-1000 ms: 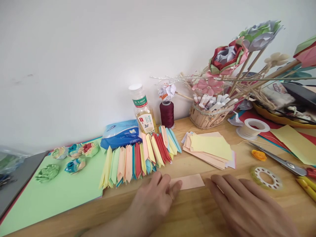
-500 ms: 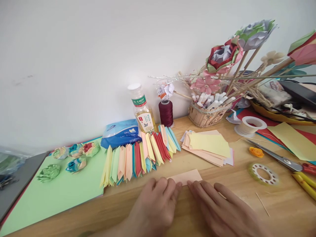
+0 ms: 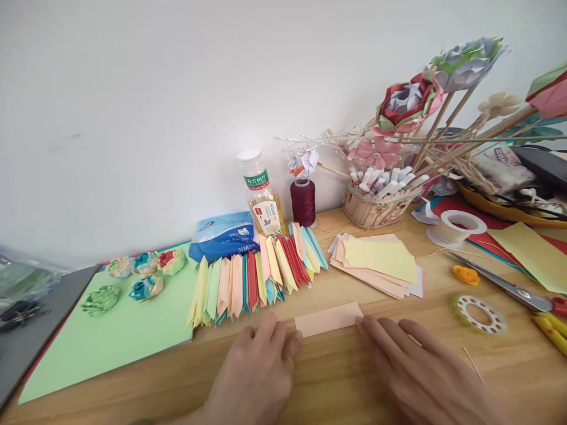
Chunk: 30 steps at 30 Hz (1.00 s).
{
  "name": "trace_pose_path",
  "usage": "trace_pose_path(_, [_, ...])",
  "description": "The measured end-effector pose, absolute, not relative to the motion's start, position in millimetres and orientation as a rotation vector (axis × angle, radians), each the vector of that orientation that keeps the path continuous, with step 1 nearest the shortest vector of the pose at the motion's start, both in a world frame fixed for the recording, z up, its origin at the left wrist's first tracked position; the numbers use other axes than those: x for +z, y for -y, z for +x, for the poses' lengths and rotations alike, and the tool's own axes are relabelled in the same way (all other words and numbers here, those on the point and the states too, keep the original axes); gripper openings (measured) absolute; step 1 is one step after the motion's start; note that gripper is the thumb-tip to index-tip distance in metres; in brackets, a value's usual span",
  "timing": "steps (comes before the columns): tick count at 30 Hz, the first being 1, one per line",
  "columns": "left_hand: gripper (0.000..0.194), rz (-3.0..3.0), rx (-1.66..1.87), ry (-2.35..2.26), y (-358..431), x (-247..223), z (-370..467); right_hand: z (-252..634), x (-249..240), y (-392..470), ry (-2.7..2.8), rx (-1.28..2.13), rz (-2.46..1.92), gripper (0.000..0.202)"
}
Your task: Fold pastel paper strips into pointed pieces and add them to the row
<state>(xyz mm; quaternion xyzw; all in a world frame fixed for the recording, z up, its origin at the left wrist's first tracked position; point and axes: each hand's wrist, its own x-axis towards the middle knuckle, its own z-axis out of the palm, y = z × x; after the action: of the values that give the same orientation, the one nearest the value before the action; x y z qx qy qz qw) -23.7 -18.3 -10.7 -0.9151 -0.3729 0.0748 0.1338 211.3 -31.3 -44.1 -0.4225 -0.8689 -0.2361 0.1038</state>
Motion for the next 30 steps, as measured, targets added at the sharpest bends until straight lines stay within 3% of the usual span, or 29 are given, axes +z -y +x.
trace_pose_path(5, [0.025,-2.684,0.194,0.985,11,-13,-30,221,-36,25,2.577,-0.744,-1.228,0.038])
trace_pose_path(8, [0.015,-2.675,-0.010,0.934,8,-12,-31,224,-32,19,2.576,-0.707,-1.192,0.039])
trace_pose_path(12, [0.034,-2.586,-0.426,0.927,5,-5,-26,222,-34,6,2.495,-0.579,-1.233,0.031])
trace_pose_path(15, [0.037,-2.522,-0.619,0.913,3,-1,-20,219,-41,-2,2.455,-0.448,-1.227,0.029])
trace_pose_path(20, [0.026,-2.522,-0.642,0.907,2,-4,-13,220,-45,-6,2.533,-0.175,-1.125,0.023])
trace_pose_path(30, [0.025,-2.616,-0.609,0.861,12,-21,-7,207,-37,8,2.401,-0.132,-1.012,0.028])
